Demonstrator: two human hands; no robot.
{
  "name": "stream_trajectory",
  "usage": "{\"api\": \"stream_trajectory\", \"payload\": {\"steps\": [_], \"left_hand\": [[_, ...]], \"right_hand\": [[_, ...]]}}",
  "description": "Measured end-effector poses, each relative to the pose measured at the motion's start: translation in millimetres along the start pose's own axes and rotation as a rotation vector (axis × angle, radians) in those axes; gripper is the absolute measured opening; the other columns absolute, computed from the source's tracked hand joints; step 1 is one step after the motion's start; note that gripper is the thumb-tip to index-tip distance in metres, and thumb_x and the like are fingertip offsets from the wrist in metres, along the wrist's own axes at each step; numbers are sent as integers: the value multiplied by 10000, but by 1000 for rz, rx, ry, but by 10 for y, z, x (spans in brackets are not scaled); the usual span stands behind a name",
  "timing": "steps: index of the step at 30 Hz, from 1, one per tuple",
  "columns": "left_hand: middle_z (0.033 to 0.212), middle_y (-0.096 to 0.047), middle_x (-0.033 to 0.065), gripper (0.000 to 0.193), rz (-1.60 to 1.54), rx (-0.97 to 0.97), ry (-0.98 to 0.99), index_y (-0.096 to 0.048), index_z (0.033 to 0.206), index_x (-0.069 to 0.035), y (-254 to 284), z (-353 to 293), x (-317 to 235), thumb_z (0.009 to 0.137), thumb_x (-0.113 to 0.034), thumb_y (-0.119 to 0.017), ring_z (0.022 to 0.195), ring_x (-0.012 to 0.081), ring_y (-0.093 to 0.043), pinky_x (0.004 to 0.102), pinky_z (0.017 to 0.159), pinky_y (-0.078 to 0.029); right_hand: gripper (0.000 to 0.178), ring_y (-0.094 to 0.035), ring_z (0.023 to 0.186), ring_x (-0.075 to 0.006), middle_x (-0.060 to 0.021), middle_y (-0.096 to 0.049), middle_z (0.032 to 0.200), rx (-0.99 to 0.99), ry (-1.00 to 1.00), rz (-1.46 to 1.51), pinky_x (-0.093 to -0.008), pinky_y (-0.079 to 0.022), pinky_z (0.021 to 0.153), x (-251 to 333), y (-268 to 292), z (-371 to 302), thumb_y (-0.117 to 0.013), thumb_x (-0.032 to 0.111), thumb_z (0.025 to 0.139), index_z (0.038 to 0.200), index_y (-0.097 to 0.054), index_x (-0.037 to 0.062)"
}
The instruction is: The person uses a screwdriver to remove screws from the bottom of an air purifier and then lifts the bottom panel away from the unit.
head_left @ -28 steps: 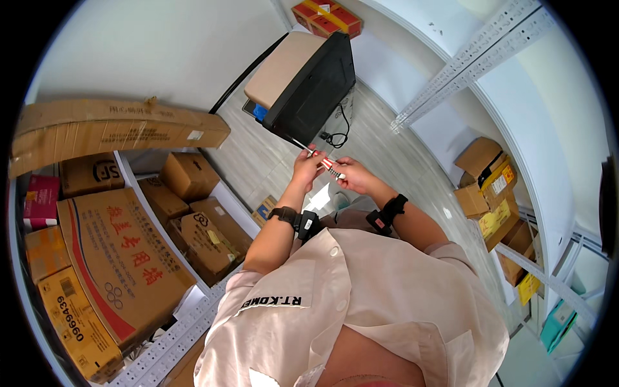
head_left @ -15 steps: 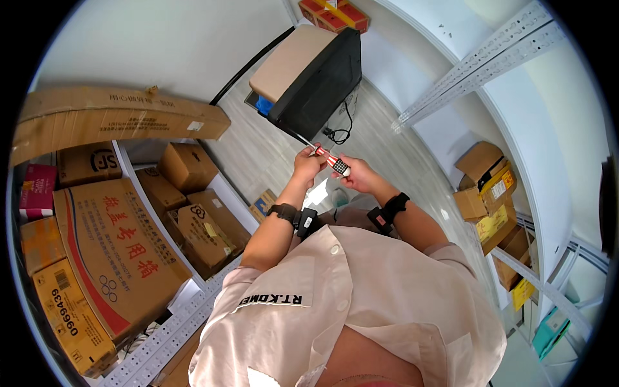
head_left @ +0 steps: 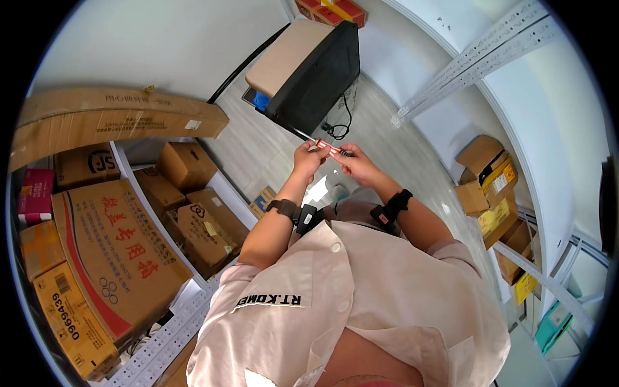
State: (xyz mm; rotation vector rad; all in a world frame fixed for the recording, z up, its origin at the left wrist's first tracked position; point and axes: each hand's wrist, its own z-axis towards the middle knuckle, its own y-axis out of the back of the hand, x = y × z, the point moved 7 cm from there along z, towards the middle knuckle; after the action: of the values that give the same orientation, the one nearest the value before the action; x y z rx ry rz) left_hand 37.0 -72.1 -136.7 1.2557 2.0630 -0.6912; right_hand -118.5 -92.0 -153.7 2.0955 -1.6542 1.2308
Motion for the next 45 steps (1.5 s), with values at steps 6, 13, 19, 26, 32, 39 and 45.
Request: {"api": "stream_trajectory", "payload": {"steps": [6,13,19,26,32,39,45], "left_hand": [[952,-667,35,295,-117,85,25,-571,1114,-70,8,1,3,860,-120,-712,850,120,-632,249,695,-510],[950,-658,26,256,36,12,76,-607,1066,-95,23,53,34,857,-171,-735,793,106,-620,240,684,-525],[978,-659,46,314,-185,63,-37,-562,1144,-74,-24,33,-1,866,-108,-705,862,142,-643,251,719,-535],[998,-647,26,302,-138,137,54,-563,1124,-73,-26,37,14,870,-155,-705,915,138,-622,261,766,-537],[987,-642,7,284,112,84,133,-582,1083,-77,-94,-30,-36,866,-199,-719,845,117,-615,256,742,-535],[1037,-650,38,311,13,151,-8,-567,1162,-59,-27,87,-12,877,-125,-675,911,143,-639,247,753,-533],[1034,-641,34,365,64,127,101,-547,1198,-58,-61,17,-92,877,-156,-691,881,139,-644,229,714,-529]], "right_hand": [[285,-425,552,-101,-56,-560,880,244,-257,217,-229,-310,455,-29,-29,-27,-503,301,999,1195,-504,94],[358,-463,594,-103,-44,-530,859,71,41,-85,-234,-356,489,105,-37,-31,-676,183,899,1180,-468,106],[226,-484,603,-109,-39,-574,869,31,-145,247,-229,-359,488,46,-45,-30,-554,253,974,1162,-504,136],[245,-469,596,-103,-45,-591,878,252,-266,135,-233,-355,488,-1,-83,-59,-503,343,999,1134,-527,139],[250,-472,605,-92,-41,-588,932,42,39,-57,-230,-375,511,8,85,57,-624,270,944,1123,-521,129],[254,-496,600,-100,-55,-623,926,114,-281,244,-216,-420,571,113,-50,-117,-608,270,948,1153,-534,140],[290,-509,627,-95,-46,-622,924,185,-155,-106,-247,-397,533,33,-30,-28,-590,278,960,1196,-489,143]]}}
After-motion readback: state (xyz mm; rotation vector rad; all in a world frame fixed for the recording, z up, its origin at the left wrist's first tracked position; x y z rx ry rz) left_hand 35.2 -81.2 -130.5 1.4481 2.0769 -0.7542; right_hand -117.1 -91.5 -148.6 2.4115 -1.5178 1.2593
